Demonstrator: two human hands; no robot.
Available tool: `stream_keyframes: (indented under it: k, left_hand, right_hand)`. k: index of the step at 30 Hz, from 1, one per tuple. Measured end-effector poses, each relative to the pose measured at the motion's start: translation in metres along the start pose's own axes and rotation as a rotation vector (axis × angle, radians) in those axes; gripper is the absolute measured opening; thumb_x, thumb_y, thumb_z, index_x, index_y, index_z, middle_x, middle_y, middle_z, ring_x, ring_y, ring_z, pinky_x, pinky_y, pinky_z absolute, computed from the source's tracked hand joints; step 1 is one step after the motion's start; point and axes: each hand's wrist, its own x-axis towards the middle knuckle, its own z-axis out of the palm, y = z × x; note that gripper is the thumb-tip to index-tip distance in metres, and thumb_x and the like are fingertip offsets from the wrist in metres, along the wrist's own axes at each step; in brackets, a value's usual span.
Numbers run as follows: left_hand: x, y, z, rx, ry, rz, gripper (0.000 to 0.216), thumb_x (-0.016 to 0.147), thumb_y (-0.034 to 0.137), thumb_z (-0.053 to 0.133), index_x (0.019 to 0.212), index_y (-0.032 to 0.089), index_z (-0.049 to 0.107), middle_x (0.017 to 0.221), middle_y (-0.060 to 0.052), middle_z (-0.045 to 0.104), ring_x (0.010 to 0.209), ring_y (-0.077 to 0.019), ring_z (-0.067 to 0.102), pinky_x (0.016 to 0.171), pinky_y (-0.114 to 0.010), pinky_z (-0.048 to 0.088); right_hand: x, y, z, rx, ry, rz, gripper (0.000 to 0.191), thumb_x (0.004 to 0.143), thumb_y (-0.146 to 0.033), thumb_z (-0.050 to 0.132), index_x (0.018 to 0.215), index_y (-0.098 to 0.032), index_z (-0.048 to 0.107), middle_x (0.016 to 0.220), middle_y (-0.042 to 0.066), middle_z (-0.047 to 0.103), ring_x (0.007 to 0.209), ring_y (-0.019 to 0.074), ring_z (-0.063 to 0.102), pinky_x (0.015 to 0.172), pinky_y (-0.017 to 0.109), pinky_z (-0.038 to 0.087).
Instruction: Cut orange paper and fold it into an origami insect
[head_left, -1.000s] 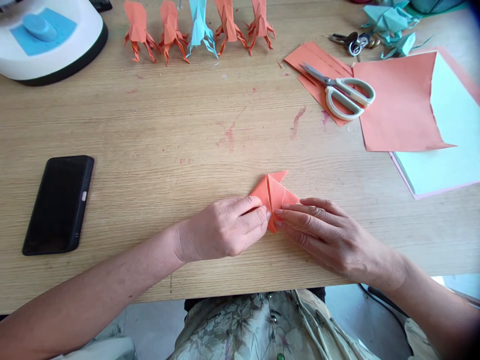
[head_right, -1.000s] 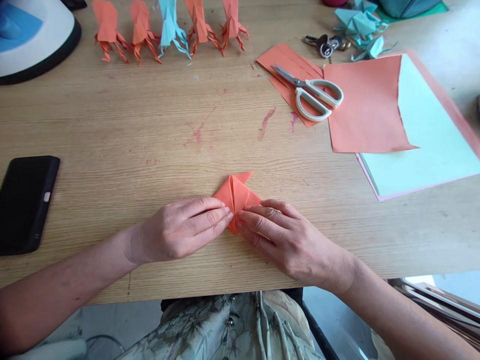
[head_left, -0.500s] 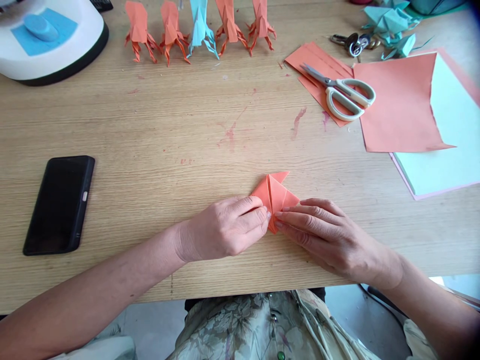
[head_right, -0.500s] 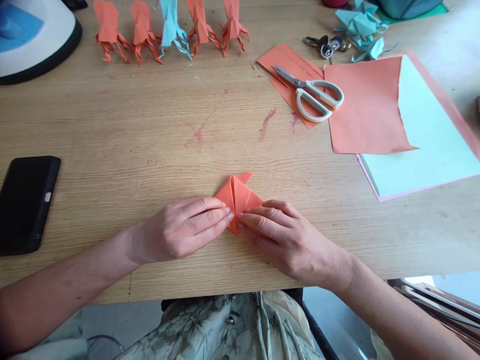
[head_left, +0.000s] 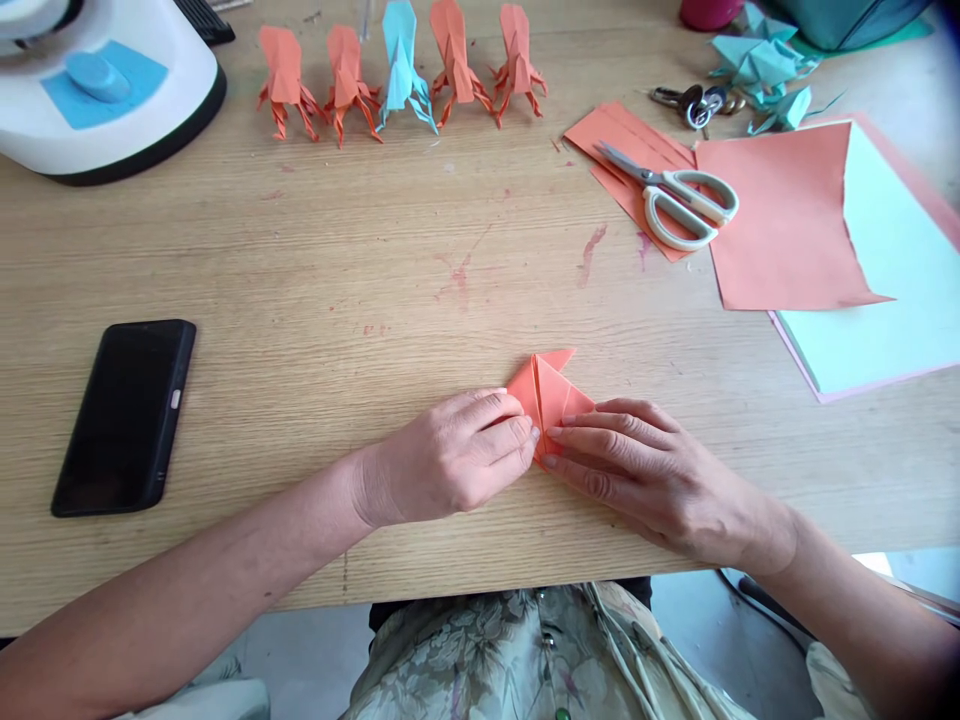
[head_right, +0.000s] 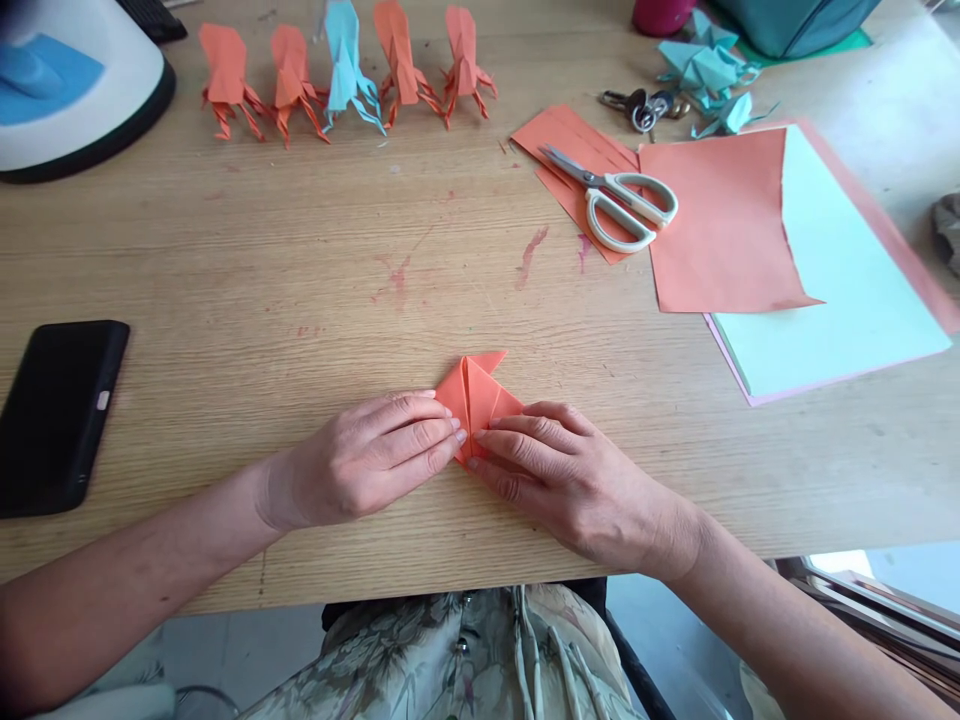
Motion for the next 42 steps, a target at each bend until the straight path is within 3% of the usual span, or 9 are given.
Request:
stream_keyframes:
  k: [8,14,25,35,42]
  left_hand:
    - [-0.004,-0.003,0.000,-0.066,-0.017,-0.020,0.013,0.089,0.005,0.064,0.101,0.006,0.069,0.098,-0.011,0.073,0.099,-0.0232,0.067,0.085,-0.035,0.061]
    - [-0.008,-0.004,-0.001,-0.022,-0.020,-0.142,0.032,0.090,0.003,0.060,0.122,0.003,0.062,0.124,-0.017,0.068,0.120,-0.0265,0.063,0.103,-0.038,0.056]
    - [-0.009,-0.014,0.000,-0.030,-0.054,-0.113,0.031,0.093,0.008,0.057,0.123,0.003,0.062,0.129,-0.018,0.067,0.124,-0.0255,0.062,0.107,-0.037,0.055]
    - [-0.005,-0.020,-0.002,-0.141,-0.082,-0.109,0.030,0.095,0.017,0.058,0.121,0.004,0.062,0.125,-0.020,0.067,0.115,-0.0269,0.064,0.098,-0.042,0.059]
    - [-0.008,-0.024,-0.004,-0.148,-0.114,-0.099,0.032,0.095,0.016,0.057,0.125,0.006,0.061,0.127,-0.017,0.067,0.115,-0.0260,0.063,0.096,-0.041,0.058]
  right_hand:
    - [0.002,-0.001,0.000,-0.029,-0.013,0.003,0.041,0.104,-0.018,0.034,0.138,-0.013,0.055,0.135,0.015,0.061,0.123,0.0278,0.054,0.105,0.052,0.040]
    - [0.007,-0.004,-0.002,-0.040,-0.010,0.008,0.038,0.104,-0.017,0.033,0.128,-0.012,0.062,0.134,0.015,0.062,0.120,0.0269,0.056,0.103,0.050,0.041]
    - [0.006,-0.003,-0.001,-0.063,-0.015,-0.012,0.037,0.104,-0.019,0.034,0.126,-0.012,0.063,0.137,0.015,0.062,0.124,0.0274,0.054,0.104,0.051,0.039]
    - [0.007,-0.058,0.017,-0.278,0.067,0.250,0.035,0.094,-0.002,0.041,0.118,-0.003,0.067,0.131,0.017,0.064,0.104,0.0267,0.057,0.094,0.046,0.044]
    - [0.011,-0.066,0.025,-0.331,0.088,0.255,0.036,0.094,-0.002,0.040,0.118,-0.001,0.067,0.136,0.019,0.062,0.108,0.0272,0.058,0.092,0.044,0.046]
